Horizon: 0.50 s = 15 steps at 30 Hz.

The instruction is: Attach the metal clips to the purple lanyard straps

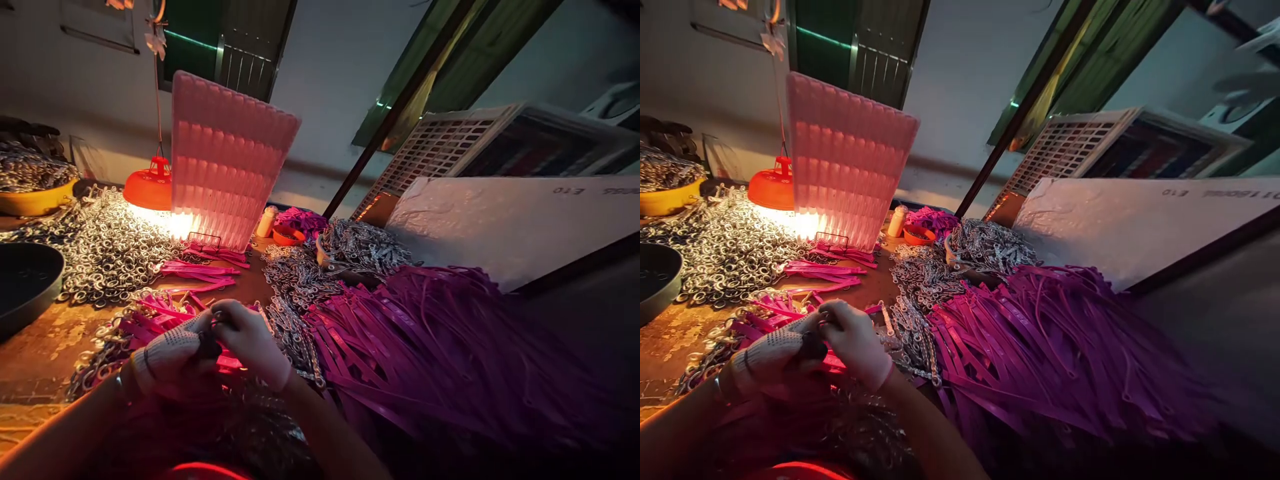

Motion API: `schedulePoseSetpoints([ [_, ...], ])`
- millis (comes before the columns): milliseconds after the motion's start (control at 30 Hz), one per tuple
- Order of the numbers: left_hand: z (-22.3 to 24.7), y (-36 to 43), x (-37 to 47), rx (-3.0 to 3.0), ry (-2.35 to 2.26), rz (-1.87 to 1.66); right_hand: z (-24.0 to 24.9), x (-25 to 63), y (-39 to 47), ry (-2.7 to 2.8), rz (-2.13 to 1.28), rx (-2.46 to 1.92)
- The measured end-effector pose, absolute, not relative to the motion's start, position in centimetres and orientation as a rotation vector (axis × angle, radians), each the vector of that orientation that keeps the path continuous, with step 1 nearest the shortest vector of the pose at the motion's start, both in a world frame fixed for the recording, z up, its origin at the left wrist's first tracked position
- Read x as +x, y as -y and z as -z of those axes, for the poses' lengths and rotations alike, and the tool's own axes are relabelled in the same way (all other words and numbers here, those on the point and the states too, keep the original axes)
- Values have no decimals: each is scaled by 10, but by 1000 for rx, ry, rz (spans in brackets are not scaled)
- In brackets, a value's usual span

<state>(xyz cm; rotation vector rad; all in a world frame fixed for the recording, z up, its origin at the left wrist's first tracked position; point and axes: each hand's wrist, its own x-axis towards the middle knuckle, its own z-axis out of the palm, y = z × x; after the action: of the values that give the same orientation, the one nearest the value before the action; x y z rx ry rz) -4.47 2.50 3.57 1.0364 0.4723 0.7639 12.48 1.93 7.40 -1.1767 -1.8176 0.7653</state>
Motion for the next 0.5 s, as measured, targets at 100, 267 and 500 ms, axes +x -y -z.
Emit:
schedulePoseSetpoints([
  [100, -47, -18, -44, 986, -573, -843, -74, 127, -26, 1536, -858, -1215],
  [267, -42, -10, -26, 862, -782, -1083, -66, 120, -26, 1404, -842, -1196],
  [500, -50, -8, -24, 975, -968, -1124, -65, 135, -23, 1647, -630, -1206],
])
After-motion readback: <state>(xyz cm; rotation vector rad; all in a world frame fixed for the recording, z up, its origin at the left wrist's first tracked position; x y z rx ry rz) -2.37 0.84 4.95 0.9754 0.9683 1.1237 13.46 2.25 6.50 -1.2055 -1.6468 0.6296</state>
